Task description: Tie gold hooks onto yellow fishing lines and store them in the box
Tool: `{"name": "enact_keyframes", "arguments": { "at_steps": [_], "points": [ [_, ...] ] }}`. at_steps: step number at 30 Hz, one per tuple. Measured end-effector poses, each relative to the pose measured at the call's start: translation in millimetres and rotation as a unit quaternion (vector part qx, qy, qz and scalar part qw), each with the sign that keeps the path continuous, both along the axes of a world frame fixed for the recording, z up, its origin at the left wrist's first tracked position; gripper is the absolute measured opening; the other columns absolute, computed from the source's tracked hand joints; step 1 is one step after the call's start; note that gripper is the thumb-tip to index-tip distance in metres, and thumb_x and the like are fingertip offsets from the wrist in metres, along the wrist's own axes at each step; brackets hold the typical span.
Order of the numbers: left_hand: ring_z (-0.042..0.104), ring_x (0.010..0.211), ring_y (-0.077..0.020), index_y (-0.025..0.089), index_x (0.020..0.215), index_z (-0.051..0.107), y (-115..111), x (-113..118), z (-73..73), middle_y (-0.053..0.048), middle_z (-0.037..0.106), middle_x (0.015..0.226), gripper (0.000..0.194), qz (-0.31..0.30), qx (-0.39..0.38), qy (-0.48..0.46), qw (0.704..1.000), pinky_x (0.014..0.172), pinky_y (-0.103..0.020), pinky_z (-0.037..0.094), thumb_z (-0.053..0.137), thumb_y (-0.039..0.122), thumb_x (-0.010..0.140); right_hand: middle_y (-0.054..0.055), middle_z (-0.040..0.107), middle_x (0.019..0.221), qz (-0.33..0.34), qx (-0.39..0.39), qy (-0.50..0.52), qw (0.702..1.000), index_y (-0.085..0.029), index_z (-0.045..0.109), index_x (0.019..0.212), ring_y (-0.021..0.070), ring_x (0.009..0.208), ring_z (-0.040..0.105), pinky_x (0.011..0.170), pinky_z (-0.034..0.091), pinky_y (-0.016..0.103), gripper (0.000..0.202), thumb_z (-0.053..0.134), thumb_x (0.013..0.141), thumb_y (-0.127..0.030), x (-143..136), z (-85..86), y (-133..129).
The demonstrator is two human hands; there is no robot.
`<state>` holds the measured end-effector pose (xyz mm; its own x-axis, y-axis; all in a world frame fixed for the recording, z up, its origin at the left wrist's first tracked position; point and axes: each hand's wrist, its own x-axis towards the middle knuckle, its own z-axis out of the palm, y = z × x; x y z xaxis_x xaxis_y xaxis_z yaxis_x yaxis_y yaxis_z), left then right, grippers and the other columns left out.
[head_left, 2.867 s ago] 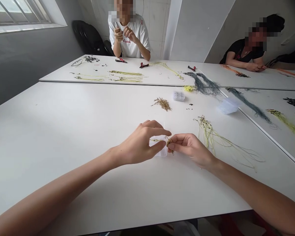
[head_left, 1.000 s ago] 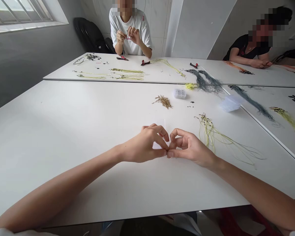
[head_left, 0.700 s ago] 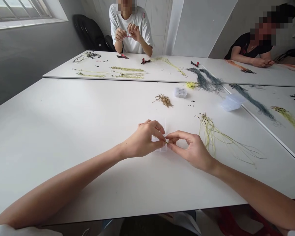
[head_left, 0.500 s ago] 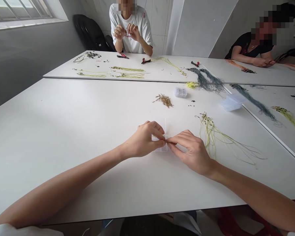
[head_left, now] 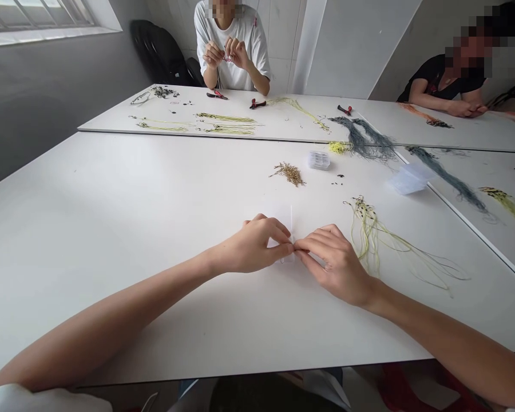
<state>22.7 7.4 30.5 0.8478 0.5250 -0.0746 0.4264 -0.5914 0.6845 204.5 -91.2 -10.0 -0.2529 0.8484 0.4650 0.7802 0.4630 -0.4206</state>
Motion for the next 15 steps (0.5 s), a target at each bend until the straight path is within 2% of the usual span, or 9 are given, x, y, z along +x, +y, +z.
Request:
{"name": "enact_keyframes", "arguments": {
  "at_steps": [7,12,15],
  "points": [
    [0.052,0.112,-0.0266,0.026,0.076,0.075,-4,2,-9.2,-0.003,0.067,0.109,0.024,0.020,-0.002,-0.010,1.000,0.084,-0.037,0.046,0.055,0.033,0.087,0.001,0.069,0.077,-0.013,0.016,-0.025,0.999,-0.021,0.060,0.091,0.0154,0.068,0.059,0.082,0.034,0.038,0.012,0.050,0.092,-0.014,0,-2.5,1],
    [0.051,0.110,-0.0277,0.024,0.075,0.075,-3,3,-1.1,-0.005,0.065,0.109,0.026,0.031,0.006,-0.017,0.999,0.086,-0.040,0.046,0.053,0.032,0.087,0.000,0.070,0.080,-0.019,0.039,-0.042,0.998,-0.022,0.058,0.091,0.0173,0.077,0.061,0.086,0.031,0.040,0.011,0.051,0.092,-0.014,0,-1.6,6],
    [0.048,0.112,-0.0282,0.024,0.073,0.073,0,2,3.1,-0.004,0.065,0.105,0.027,0.026,0.025,-0.007,0.999,0.093,-0.046,0.040,0.051,0.030,0.087,0.001,0.070,0.087,-0.022,0.050,-0.051,0.997,-0.022,0.057,0.091,0.0180,0.083,0.061,0.089,0.030,0.040,0.010,0.051,0.093,-0.015,-2,-1.5,12]
  ]
}}
